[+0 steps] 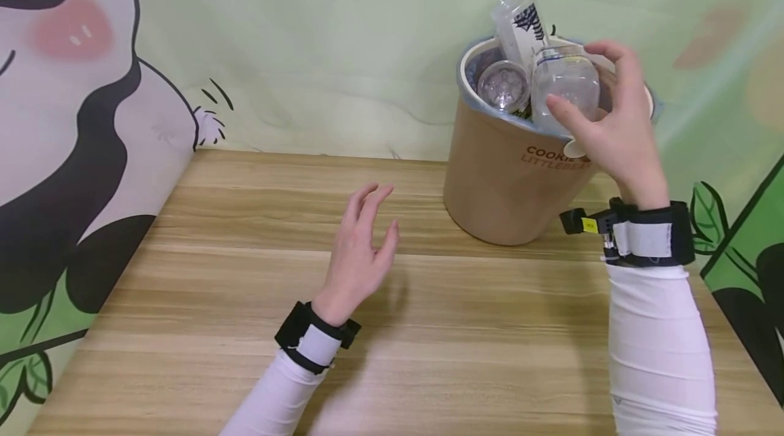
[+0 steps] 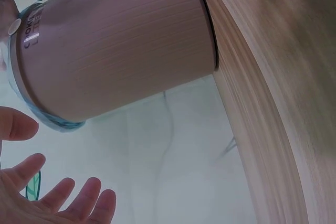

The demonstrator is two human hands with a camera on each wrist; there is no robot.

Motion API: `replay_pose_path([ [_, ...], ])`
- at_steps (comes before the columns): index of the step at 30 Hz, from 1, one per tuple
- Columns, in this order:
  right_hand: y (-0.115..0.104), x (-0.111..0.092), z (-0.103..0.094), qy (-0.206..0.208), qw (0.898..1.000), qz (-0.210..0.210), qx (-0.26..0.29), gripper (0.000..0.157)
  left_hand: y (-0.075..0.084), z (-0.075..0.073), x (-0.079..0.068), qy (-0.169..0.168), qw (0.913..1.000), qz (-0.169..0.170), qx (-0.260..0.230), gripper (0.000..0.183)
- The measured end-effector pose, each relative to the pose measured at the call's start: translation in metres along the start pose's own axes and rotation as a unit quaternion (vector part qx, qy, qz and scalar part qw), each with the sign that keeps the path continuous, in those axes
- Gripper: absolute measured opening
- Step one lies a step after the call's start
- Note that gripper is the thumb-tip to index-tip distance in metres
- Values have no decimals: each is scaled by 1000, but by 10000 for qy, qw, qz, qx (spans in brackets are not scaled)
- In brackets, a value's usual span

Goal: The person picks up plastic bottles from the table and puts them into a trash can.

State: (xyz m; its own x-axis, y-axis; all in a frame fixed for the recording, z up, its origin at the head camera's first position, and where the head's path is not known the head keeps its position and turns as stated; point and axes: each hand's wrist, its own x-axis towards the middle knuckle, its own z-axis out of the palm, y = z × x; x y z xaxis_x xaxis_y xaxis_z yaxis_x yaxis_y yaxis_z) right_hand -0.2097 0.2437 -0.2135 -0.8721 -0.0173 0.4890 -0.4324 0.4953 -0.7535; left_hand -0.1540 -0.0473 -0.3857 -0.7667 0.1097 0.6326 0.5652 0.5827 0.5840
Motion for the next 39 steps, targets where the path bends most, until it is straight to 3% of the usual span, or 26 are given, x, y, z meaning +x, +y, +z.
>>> replay_pose_path([
  [8, 8, 1, 1, 213, 9961, -77, -856, 41, 0, -1, 0, 14, 10000, 17, 13, 45],
  [13, 11, 4, 2, 351, 9902, -528, -1241, 37, 0, -1, -1, 4, 10000, -34, 18, 45],
  [16, 12, 4, 4, 241, 9855, -725, -1518, 36, 0, -2, -1, 9, 10000, -37, 19, 45],
  [24, 8, 0, 4, -130, 9768, -762, -1995, 39, 0, -1, -1, 23, 10000, -21, 55, 44],
  [30, 6, -8, 10, 452, 9738, -1050, -1965, 38, -1, -1, -1, -14, 10000, -15, 76, 44],
  [35, -10, -22, 22, 982, 9677, -1535, -1742, 34, -1, -3, -1, -62, 9999, -1, 138, 44],
  [39, -14, -34, 34, 1169, 9597, -1992, -1602, 34, -2, -6, -1, -112, 9996, 4, 256, 44],
])
